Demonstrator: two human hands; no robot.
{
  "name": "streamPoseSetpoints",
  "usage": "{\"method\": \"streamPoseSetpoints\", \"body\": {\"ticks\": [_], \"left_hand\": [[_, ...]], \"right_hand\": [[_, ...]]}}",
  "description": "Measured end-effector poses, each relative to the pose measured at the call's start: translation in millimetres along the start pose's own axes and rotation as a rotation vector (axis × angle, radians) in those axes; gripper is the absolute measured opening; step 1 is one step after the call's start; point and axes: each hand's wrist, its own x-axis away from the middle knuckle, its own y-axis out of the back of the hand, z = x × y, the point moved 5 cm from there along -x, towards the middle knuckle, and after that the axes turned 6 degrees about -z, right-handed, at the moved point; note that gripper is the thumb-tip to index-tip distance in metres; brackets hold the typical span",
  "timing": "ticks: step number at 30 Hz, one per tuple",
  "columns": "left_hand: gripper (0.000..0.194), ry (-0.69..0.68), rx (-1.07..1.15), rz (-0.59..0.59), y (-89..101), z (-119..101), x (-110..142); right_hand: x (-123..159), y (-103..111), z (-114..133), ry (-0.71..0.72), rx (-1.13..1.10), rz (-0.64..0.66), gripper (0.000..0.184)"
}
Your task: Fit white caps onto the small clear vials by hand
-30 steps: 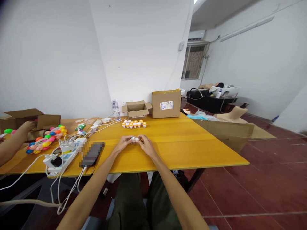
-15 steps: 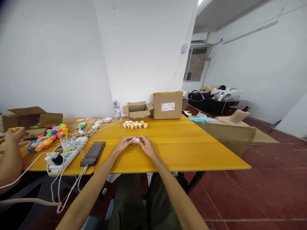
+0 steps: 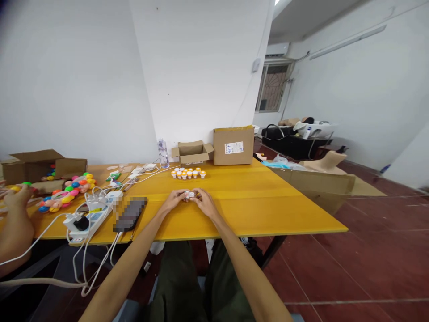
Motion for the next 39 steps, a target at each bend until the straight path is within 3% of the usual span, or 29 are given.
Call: {"method": "streamPoseSetpoints", "body": {"ticks": [10,39], "left_hand": [[0.048,-0.027,-0.046,0.012,0.8,1.3,-2.3],[0.032,0.001,-0.047,-0.045,3.2,2.4,-1.3]], "right_hand": [[0.5,0.5,3.3,0.033,-0.018,-0.006,0.014],[-0.2,1.8,1.0,0.084,0.018,-0.036,0.018]]}}
